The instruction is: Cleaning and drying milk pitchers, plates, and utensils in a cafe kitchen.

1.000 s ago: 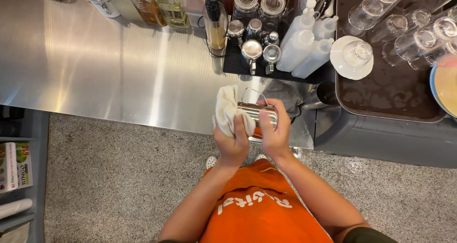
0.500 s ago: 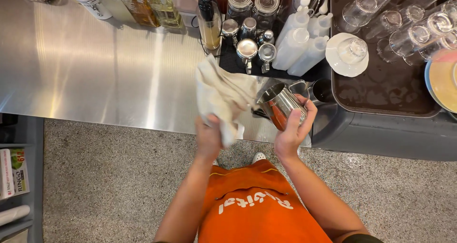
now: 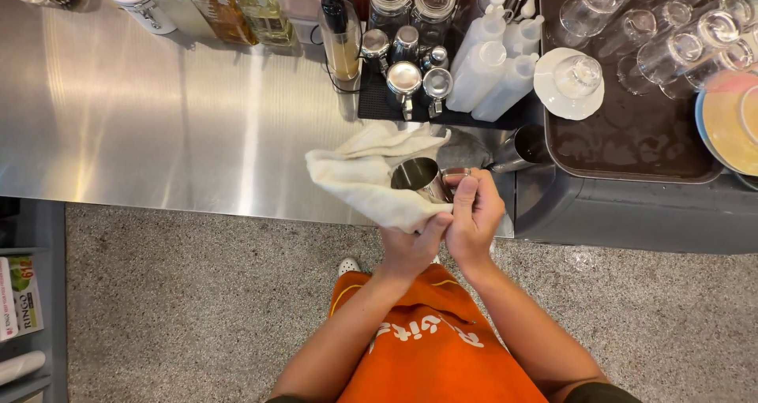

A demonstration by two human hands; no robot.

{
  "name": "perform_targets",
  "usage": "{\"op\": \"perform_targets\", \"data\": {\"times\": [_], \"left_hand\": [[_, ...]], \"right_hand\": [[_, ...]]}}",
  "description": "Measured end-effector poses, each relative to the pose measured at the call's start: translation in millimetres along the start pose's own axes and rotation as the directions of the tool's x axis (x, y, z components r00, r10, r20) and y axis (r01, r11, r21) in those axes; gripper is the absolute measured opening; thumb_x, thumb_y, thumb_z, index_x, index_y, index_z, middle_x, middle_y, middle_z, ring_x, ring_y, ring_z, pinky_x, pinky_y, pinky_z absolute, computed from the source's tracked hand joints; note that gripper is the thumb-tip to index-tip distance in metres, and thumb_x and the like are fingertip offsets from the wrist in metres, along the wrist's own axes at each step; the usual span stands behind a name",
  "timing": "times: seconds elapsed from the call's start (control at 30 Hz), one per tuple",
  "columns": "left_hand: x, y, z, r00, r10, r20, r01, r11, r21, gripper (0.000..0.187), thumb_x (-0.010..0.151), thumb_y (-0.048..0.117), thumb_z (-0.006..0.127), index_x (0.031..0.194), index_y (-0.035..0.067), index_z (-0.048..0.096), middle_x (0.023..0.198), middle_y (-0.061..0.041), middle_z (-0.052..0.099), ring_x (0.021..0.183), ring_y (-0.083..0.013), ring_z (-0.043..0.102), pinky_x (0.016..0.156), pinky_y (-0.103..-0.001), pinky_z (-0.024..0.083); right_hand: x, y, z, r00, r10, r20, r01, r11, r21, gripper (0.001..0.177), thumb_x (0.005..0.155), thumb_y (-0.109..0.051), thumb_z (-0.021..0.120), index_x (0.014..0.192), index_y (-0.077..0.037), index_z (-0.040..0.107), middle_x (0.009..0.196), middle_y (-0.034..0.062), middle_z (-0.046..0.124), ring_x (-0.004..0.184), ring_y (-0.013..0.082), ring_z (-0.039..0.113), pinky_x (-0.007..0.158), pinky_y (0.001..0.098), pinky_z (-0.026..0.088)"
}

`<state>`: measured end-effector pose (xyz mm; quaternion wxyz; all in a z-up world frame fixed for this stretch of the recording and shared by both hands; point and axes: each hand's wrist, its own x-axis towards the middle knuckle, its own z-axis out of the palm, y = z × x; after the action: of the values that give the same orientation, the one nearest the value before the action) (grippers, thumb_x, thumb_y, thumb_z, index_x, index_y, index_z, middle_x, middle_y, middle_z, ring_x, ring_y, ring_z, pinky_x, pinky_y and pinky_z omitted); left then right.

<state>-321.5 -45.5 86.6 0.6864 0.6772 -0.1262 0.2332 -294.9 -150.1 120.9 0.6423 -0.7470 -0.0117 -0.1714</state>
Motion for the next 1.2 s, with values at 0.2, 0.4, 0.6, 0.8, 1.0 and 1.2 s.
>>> {"op": "perform_targets", "data": {"times": [0.2,0.4,0.6,0.8,1.0,1.2], "left_hand": [[13,19,11,0.882,-0.45,-0.14,0.356,0.831,-0.428,0.029,0.095,0.027,0.073,0.1,0.001,0.061,0.084,0.001,0.065,0.069,-0.0092,0.061,0.06,-0.026,0.048],[-4,-20,14,0.853,-0.427,-0.301,0.295,0.869,-0.398,0.033,0.116,0.032,0.055,0.114,-0.001,0.061,0.106,-0.004,0.065,0.097,-0.0111,0.061,0.083,-0.027,0.051],[14,-14,-3,0.781,-0.623,-0.04,0.348,0.489,-0.8,0.069,0.103,0.045,0.055,0.153,0.003,0.032,0.14,-0.009,0.054,0.13,-0.0201,0.054,0.11,-0.036,0.045],[2,-32,-36,0.833,-0.528,0.165,0.481,0.544,-0.688,0.082,0.098,0.055,0.061,0.152,-0.001,0.034,0.14,-0.012,0.055,0.13,-0.0203,0.056,0.108,-0.038,0.048],[9,-31,-57,0.917,-0.358,0.177,0.399,0.799,-0.449,0.077,0.101,0.052,0.064,0.145,-0.009,0.05,0.119,-0.014,0.067,0.103,-0.0174,0.063,0.086,-0.032,0.051],[11,-12,-53,0.922,-0.322,-0.214,0.193,0.863,-0.466,0.051,0.1,0.026,0.073,0.132,-0.008,0.052,0.124,-0.012,0.065,0.113,-0.0186,0.065,0.096,-0.033,0.053]], "right_hand": [[3,16,11,0.987,0.088,-0.134,-0.06,0.979,0.195,0.038,0.113,-0.031,0.052,0.094,0.0,0.061,0.086,-0.0005,0.061,0.079,0.0055,0.052,0.072,0.0222,0.046],[0,28,18,0.913,0.377,-0.153,-0.256,0.825,0.504,0.036,0.113,-0.032,0.047,0.093,-0.005,0.059,0.084,-0.0026,0.06,0.075,0.0045,0.052,0.069,0.0222,0.047],[0,43,25,0.95,0.296,-0.1,-0.231,0.882,0.411,0.035,0.118,-0.032,0.044,0.103,-0.004,0.057,0.089,0.0019,0.056,0.077,0.008,0.046,0.072,0.0253,0.04],[1,40,25,0.963,0.164,0.215,-0.251,0.839,0.482,0.032,0.114,-0.035,0.035,0.127,-0.008,0.048,0.126,0.0073,0.055,0.115,0.0138,0.054,0.107,0.0307,0.044],[-4,41,32,0.95,0.157,0.269,-0.261,0.874,0.411,0.038,0.112,-0.036,0.033,0.14,-0.011,0.04,0.14,0.0101,0.047,0.127,0.016,0.05,0.112,0.0306,0.04],[-27,84,41,0.86,0.394,0.324,-0.507,0.594,0.624,0.051,0.114,-0.045,0.036,0.131,-0.002,0.056,0.121,0.0124,0.065,0.112,0.0211,0.064,0.101,0.0352,0.051]]}}
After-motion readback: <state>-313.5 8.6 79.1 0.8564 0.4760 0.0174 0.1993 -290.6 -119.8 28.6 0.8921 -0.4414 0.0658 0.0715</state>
